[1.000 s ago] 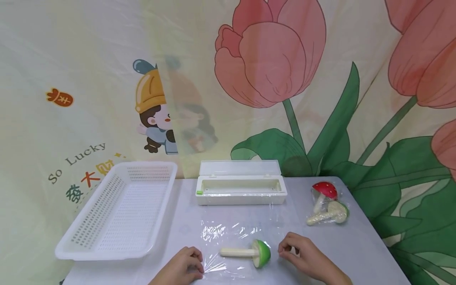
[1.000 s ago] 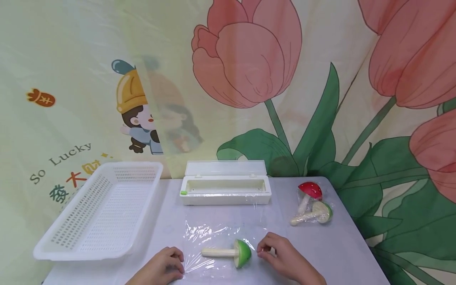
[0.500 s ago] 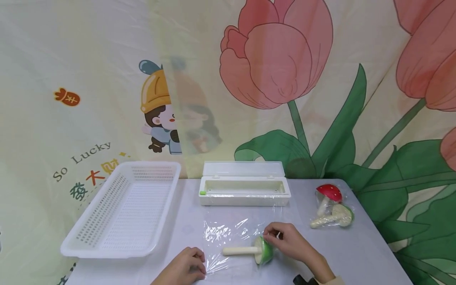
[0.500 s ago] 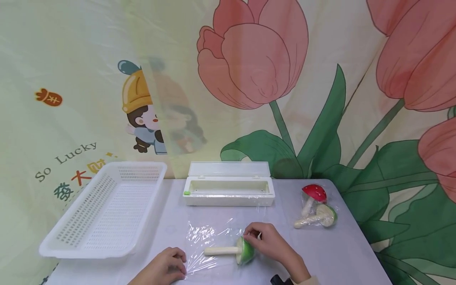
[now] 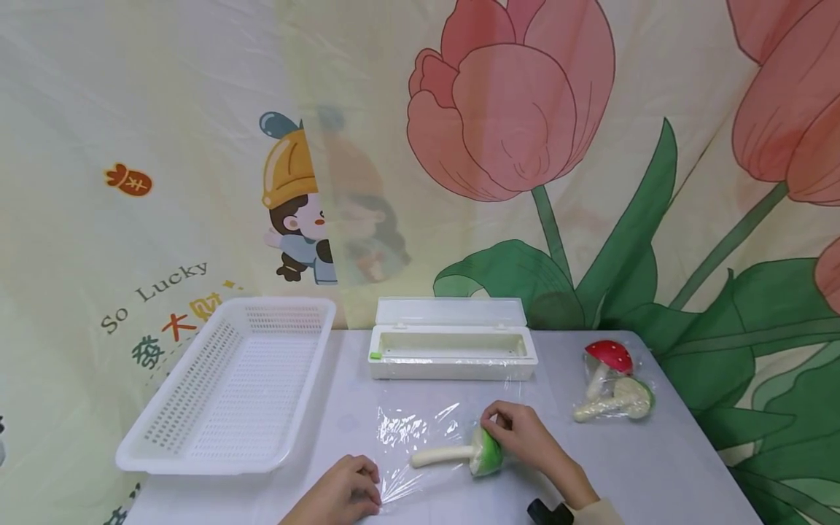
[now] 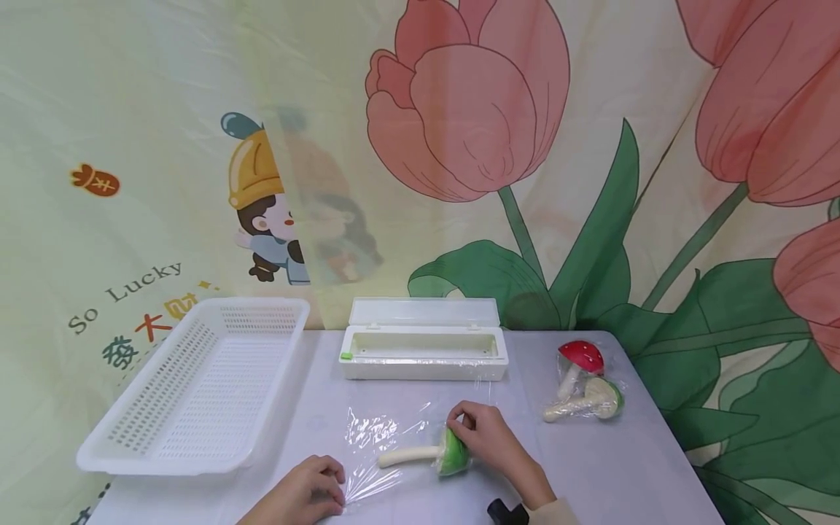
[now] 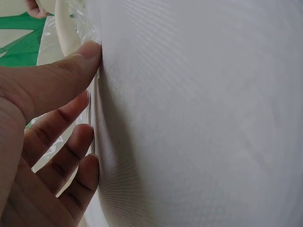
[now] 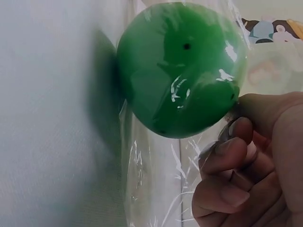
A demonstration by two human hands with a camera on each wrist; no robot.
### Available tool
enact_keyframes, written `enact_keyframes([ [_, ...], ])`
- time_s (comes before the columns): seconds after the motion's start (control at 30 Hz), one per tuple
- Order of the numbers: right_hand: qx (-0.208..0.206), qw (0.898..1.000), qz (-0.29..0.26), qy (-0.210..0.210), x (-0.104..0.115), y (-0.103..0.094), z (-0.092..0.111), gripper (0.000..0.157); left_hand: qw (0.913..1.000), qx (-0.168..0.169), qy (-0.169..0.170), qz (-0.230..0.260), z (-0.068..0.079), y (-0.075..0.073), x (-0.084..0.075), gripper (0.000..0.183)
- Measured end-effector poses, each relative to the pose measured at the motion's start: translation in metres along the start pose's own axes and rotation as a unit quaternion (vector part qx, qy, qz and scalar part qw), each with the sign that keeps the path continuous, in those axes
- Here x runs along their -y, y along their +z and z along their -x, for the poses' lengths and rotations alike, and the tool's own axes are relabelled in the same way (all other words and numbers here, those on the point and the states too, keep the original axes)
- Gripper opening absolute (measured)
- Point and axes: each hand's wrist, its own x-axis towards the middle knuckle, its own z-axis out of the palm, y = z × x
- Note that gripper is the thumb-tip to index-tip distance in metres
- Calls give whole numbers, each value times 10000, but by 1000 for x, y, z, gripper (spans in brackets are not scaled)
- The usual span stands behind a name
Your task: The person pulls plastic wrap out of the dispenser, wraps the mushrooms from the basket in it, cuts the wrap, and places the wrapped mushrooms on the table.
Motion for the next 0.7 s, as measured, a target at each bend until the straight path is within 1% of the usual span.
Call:
enact_keyframes([
  [0.1,-21,9999,63,128,-1,0,-2,6,9999,-71,81,2,0,0,0,9],
  [0.2,-90,9997,64,236,0,-1,-2,14,9995,-209,239,-12,0,1,2,10],
  [0.27,-190,9994,8,276,2,-2,2,18,9989,-306,367,-20,0,3,3,11],
  [0.33,-246,9993,-58,259,4,-4,8,18,9981,-383,485,-8,0,4,5,12],
  [0.4,-133,9998,-112,136,5,-5,13,15,9970,-490,597,14,0,4,7,14],
  [0.47,91,9998,-160,-29,6,-6,19,14,9956,-619,697,78,0,4,8,16],
  [0.57,394,9986,-168,-302,5,-6,23,17,9947,-720,658,317,-2,2,8,16],
  [0.7,442,9984,-65,-344,4,-5,25,21,9936,-850,419,616,-12,1,5,15],
])
